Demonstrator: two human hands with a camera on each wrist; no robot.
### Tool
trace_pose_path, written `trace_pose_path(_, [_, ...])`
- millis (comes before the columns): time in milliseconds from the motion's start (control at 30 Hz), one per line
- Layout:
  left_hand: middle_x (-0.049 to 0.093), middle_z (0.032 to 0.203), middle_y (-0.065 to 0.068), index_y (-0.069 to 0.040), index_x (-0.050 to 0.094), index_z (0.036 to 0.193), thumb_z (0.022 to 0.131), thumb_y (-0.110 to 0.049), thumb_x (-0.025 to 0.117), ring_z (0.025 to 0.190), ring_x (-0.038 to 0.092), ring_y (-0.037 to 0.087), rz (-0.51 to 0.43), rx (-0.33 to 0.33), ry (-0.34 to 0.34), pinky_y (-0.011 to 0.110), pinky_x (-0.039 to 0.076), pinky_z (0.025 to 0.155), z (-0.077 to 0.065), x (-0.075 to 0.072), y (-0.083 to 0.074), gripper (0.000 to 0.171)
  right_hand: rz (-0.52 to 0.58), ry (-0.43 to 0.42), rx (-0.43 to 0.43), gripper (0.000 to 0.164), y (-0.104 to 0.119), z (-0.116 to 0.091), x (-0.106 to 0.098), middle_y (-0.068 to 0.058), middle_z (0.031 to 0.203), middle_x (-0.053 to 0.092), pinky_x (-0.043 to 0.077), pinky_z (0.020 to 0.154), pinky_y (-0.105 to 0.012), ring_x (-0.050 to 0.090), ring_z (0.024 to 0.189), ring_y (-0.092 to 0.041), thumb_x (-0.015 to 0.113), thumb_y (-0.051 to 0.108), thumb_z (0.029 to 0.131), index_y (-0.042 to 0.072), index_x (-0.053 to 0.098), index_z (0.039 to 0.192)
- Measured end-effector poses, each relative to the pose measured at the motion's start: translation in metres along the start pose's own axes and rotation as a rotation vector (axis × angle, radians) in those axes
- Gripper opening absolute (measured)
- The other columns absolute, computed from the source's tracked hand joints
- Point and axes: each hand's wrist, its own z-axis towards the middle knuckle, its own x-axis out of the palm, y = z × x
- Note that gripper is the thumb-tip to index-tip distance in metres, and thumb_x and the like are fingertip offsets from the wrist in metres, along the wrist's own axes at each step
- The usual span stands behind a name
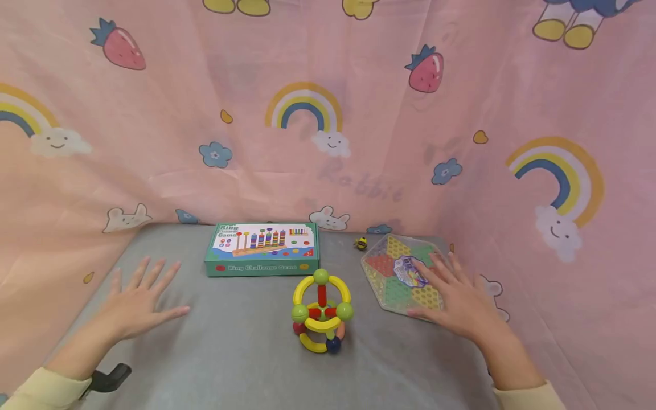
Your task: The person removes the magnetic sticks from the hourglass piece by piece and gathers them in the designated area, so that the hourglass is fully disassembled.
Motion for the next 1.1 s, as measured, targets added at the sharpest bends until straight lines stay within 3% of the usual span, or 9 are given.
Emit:
trace_pose_path(233, [0.023,0.166,0.019,-0.022,0.017,0.163,0.09,-0.078,0.046,0.153,0.009,0.046,-0.101,0.091,-0.011,0.075,0.004,0.115,0.018,-0.003,-0.032,0.097,0.129,-0.017,-0.036,0.1,0.015,0.007,-0.001,-0.021,0.165,0.024,0.026,0.099,-0.083,0.023,0.148,-0.052,0.072,0.065,0.082,0.032,0.02,0.162])
trace_pose_path(367, [0.03,0.164,0.016,-0.022,0.02,0.163,0.092,-0.077,0.043,0.153,0.015,0.045,-0.116,0.117,-0.026,0.071,0.011,0.118,0.028,0.0,-0.049,0.092,0.185,-0.013,-0.007,0.102,0.023,0.009,0.003,-0.02,0.163,0.029,0.03,0.097,-0.083,0.03,0.145,-0.052,0.071,0.068,0.081,0.035,0.017,0.162])
trace_pose_path(533, [0.038,0.16,0.017,-0.021,0.026,0.161,0.095,-0.072,0.044,0.15,0.026,0.044,-0.187,0.144,-0.032,0.069,0.019,0.118,0.04,0.001,-0.066,0.085,0.277,0.008,0.013,0.104,0.034,0.009,0.009,-0.021,0.16,0.036,0.038,0.099,-0.075,0.041,0.139,-0.051,0.07,0.068,0.082,0.025,0.02,0.163])
trace_pose_path(633, [0.045,0.156,0.014,-0.018,0.035,0.158,0.098,-0.067,0.044,0.146,0.037,0.041,-0.297,0.166,-0.012,0.065,0.031,0.114,0.047,0.002,-0.077,0.078,0.315,0.021,0.014,0.108,0.04,0.011,0.012,-0.025,0.157,0.038,0.041,0.099,-0.071,0.044,0.136,-0.051,0.073,0.067,0.08,0.02,0.021,0.162])
trace_pose_path(733, [0.058,0.144,0.008,-0.016,0.048,0.151,0.101,-0.061,0.047,0.133,0.053,0.033,-0.491,0.18,0.049,0.058,0.046,0.104,0.054,0.004,-0.089,0.067,0.346,0.022,-0.02,0.111,0.048,0.012,0.017,-0.025,0.156,0.04,0.042,0.101,-0.069,0.045,0.136,-0.05,0.076,0.065,0.077,0.017,0.024,0.162])
trace_pose_path(833, [0.066,0.131,0.002,-0.016,0.055,0.144,0.101,-0.056,0.05,0.118,0.061,0.023,-0.652,0.18,0.109,0.047,0.053,0.094,0.062,0.007,-0.102,0.059,0.397,0.021,-0.058,0.112,0.057,0.014,0.023,-0.024,0.156,0.04,0.04,0.104,-0.068,0.042,0.139,-0.05,0.08,0.061,0.075,0.012,0.026,0.161])
trace_pose_path(967, [0.068,0.123,-0.001,-0.018,0.062,0.137,0.099,-0.054,0.056,0.109,0.062,0.017,-0.741,0.163,0.12,0.039,0.056,0.088,0.071,0.013,-0.121,0.052,0.455,-0.001,-0.102,0.113,0.067,0.019,0.034,-0.019,0.159,0.038,0.04,0.105,-0.067,0.04,0.141,-0.047,0.082,0.06,0.073,0.012,0.027,0.16])
trace_pose_path(1100, [0.069,0.121,-0.002,-0.02,0.065,0.131,0.097,-0.053,0.061,0.109,0.063,0.018,-0.816,0.124,0.131,0.039,0.057,0.087,0.08,0.014,-0.146,0.048,0.486,-0.033,-0.167,0.115,0.075,0.026,0.043,-0.015,0.16,0.037,0.042,0.106,-0.065,0.041,0.142,-0.043,0.082,0.061,0.071,0.019,0.025,0.161])
